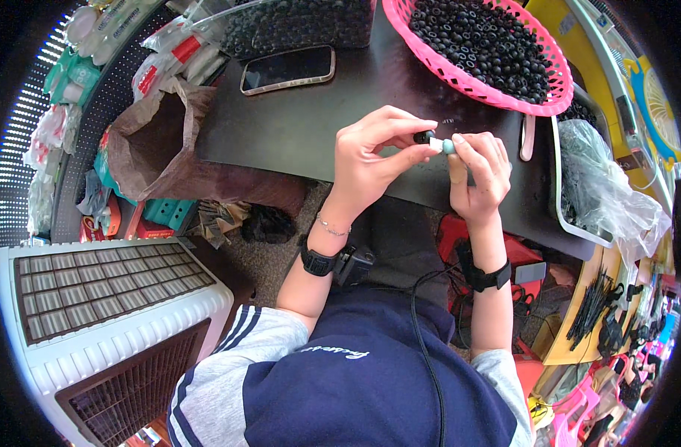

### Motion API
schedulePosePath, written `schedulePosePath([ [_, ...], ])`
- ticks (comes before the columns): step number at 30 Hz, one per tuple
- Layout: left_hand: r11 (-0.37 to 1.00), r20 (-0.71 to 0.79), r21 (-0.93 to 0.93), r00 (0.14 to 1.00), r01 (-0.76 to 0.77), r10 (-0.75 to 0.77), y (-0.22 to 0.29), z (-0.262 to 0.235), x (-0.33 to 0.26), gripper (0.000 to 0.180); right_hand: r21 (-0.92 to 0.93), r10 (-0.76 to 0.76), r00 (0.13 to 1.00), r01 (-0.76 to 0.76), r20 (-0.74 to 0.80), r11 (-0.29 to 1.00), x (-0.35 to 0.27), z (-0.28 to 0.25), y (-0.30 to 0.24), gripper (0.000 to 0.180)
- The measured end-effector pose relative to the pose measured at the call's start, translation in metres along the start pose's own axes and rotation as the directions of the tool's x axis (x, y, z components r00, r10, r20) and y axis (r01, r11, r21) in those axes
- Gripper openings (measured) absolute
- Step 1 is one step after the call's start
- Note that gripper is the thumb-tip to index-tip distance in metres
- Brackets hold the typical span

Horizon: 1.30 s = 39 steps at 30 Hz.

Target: Assembling small black plastic beads or components into a larger plastic piece.

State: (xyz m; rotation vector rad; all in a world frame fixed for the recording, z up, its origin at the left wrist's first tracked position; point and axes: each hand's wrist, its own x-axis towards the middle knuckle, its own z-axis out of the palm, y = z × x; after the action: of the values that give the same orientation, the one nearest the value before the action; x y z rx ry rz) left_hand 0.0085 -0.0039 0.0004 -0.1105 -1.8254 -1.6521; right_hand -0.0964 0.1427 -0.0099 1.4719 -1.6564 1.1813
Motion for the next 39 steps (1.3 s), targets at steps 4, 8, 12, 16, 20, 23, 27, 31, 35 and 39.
schedulePosePath([
  [4,1.000,-0.002,0.011,1.000,0.005,-0.005,0.000,-0.002,-0.001,0.030,0.006,-0.019,1.000,0.019,-0.005,1.000,-0.002,0.003,0.002,0.030],
  [8,1.000,-0.005,0.020,1.000,-0.008,0.008,0.001,-0.001,-0.001,0.029,-0.010,-0.031,0.999,0.031,-0.008,0.999,-0.001,0.002,0.002,0.031],
  [12,1.000,-0.014,-0.006,1.000,-0.002,0.002,0.001,0.001,-0.001,0.028,-0.014,-0.015,1.000,0.015,-0.004,1.000,-0.001,0.001,0.000,0.030],
  [16,0.995,-0.055,-0.101,0.998,0.003,-0.009,0.002,0.006,0.000,0.025,0.032,0.080,0.989,-0.077,-0.122,0.997,-0.006,0.005,0.002,0.021],
  [20,0.983,-0.029,-0.171,0.997,0.071,-0.077,0.002,0.007,-0.001,0.023,0.066,0.203,0.966,-0.195,-0.159,0.979,-0.013,0.005,0.003,0.015],
  [23,0.983,-0.020,-0.172,0.998,0.060,-0.065,0.001,0.006,-0.001,0.020,0.053,0.181,0.973,-0.175,-0.141,0.983,-0.012,0.004,0.003,0.016],
  [27,0.976,-0.011,-0.205,0.997,0.071,-0.074,0.002,0.005,-0.001,0.016,0.041,0.209,0.970,-0.205,-0.125,0.978,-0.010,0.003,0.000,0.016],
  [31,0.961,0.004,-0.272,0.999,0.053,-0.054,0.001,0.004,-0.002,0.016,0.046,0.151,0.982,-0.147,-0.117,0.988,-0.009,0.004,0.001,0.016],
  [35,0.949,-0.005,-0.314,1.000,0.023,-0.026,-0.001,0.005,-0.002,0.017,0.047,0.109,0.991,-0.105,-0.076,0.993,-0.004,0.002,-0.002,0.016],
  [39,0.958,-0.008,-0.281,0.998,0.055,-0.060,0.002,0.004,-0.001,0.018,0.056,0.088,0.994,-0.084,-0.071,0.995,-0.004,0.002,-0.001,0.017],
])
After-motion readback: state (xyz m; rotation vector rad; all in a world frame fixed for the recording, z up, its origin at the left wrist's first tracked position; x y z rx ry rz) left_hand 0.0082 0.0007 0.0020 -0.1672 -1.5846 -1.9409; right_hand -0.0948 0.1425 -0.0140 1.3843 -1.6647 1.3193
